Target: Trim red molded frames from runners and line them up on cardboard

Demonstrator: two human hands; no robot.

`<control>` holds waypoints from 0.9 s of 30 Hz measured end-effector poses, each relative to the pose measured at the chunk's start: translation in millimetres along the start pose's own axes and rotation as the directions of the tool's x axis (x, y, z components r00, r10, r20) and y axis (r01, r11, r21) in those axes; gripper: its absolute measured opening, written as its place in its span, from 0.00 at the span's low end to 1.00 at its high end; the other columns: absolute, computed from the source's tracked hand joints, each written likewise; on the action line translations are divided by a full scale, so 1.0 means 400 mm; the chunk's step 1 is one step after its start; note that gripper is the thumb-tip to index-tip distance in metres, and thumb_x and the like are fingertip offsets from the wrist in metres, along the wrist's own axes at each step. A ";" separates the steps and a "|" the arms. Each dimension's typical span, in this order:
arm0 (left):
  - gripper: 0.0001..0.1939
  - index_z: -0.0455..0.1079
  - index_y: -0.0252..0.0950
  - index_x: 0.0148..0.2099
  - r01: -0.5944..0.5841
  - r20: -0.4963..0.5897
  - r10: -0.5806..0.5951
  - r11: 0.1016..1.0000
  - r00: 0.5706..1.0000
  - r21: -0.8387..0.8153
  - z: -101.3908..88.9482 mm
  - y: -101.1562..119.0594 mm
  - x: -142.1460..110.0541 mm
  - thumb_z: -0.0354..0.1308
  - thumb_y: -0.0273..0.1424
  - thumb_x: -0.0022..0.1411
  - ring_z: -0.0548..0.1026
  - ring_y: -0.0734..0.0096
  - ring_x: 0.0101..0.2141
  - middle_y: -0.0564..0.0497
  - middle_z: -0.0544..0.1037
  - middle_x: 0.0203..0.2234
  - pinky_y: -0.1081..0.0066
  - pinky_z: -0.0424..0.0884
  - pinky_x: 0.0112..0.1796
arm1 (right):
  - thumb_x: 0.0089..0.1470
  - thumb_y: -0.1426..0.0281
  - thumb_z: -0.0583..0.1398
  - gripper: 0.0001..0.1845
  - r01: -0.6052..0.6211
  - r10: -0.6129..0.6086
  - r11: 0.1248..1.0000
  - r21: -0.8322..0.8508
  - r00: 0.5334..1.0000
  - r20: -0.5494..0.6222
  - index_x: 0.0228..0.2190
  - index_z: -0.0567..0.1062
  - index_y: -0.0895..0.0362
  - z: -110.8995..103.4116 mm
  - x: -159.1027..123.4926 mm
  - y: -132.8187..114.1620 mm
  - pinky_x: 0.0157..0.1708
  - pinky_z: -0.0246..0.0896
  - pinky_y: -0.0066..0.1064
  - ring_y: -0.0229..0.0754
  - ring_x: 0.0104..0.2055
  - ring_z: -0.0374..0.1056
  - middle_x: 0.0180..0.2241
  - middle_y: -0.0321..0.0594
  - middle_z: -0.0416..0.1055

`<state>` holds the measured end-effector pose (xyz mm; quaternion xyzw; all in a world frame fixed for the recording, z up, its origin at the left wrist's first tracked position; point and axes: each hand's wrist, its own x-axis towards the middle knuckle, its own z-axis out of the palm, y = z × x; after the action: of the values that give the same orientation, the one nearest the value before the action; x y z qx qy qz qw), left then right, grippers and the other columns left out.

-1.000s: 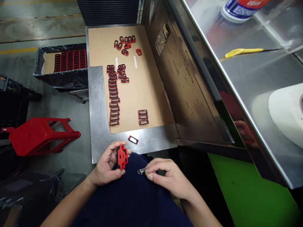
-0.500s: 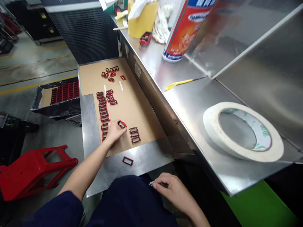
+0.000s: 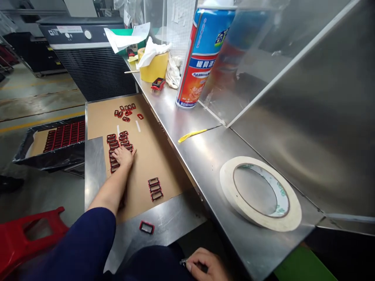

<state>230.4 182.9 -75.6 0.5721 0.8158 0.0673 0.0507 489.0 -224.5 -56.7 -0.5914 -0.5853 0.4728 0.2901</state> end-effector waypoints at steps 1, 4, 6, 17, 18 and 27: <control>0.33 0.62 0.25 0.59 -0.060 0.000 0.060 0.998 0.998 -0.012 -0.004 -0.013 -0.034 0.53 0.48 0.63 0.59 0.40 0.59 0.28 0.67 0.56 0.46 0.52 0.58 | 0.55 0.57 0.60 0.09 -0.030 0.029 0.999 0.017 0.999 0.019 0.29 0.78 0.45 0.004 0.000 -0.007 0.32 0.71 0.39 0.49 0.31 0.72 0.29 0.37 0.73; 0.24 0.65 0.32 0.58 -0.455 0.119 0.478 0.872 0.870 -0.180 -0.007 -0.094 -0.212 0.52 0.42 0.65 0.63 0.49 0.57 0.36 0.70 0.54 0.54 0.57 0.58 | 0.56 0.57 0.58 0.16 -0.151 0.144 0.986 0.066 0.985 0.098 0.27 0.79 0.53 0.001 -0.003 -0.026 0.33 0.66 0.33 0.45 0.32 0.70 0.29 0.39 0.72; 0.22 0.66 0.36 0.58 -0.670 0.260 0.765 0.642 0.589 -0.372 -0.004 -0.173 -0.363 0.55 0.36 0.63 0.66 0.54 0.56 0.40 0.70 0.54 0.57 0.61 0.58 | 0.54 0.61 0.59 0.14 -0.247 0.232 0.967 0.056 0.954 0.191 0.26 0.80 0.56 -0.019 -0.003 -0.030 0.31 0.61 0.28 0.42 0.31 0.69 0.29 0.39 0.72; 0.19 0.70 0.35 0.55 -0.586 0.536 0.705 0.699 0.465 -0.410 0.046 -0.327 -0.643 0.56 0.26 0.61 0.69 0.54 0.50 0.41 0.73 0.46 0.56 0.65 0.53 | 0.56 0.71 0.63 0.09 -0.146 0.172 0.978 -0.148 0.967 0.188 0.25 0.78 0.59 -0.008 0.099 -0.127 0.30 0.54 0.24 0.37 0.30 0.67 0.28 0.36 0.72; 0.19 0.70 0.35 0.54 -0.475 0.515 0.679 0.734 0.523 -0.486 0.033 -0.332 -0.650 0.58 0.28 0.61 0.70 0.56 0.49 0.42 0.73 0.45 0.56 0.66 0.53 | 0.57 0.70 0.62 0.09 -0.117 0.137 0.986 -0.121 0.974 0.177 0.26 0.78 0.59 0.006 0.104 -0.136 0.31 0.55 0.24 0.37 0.30 0.67 0.29 0.36 0.72; 0.41 0.55 0.44 0.67 0.760 0.696 0.526 0.135 0.489 -0.636 -0.178 -0.368 -0.751 0.65 0.49 0.57 0.77 0.70 0.28 0.50 0.70 0.37 0.72 0.74 0.25 | 0.63 0.64 0.63 0.10 0.318 -0.317 0.946 0.063 0.948 -0.022 0.35 0.81 0.56 0.100 0.096 -0.230 0.42 0.66 0.27 0.39 0.41 0.71 0.38 0.40 0.73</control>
<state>184.7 -152.6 -28.4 0.2414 0.4534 0.2800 0.8110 409.4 -182.4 2.1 -0.4824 -0.6554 0.4354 0.3849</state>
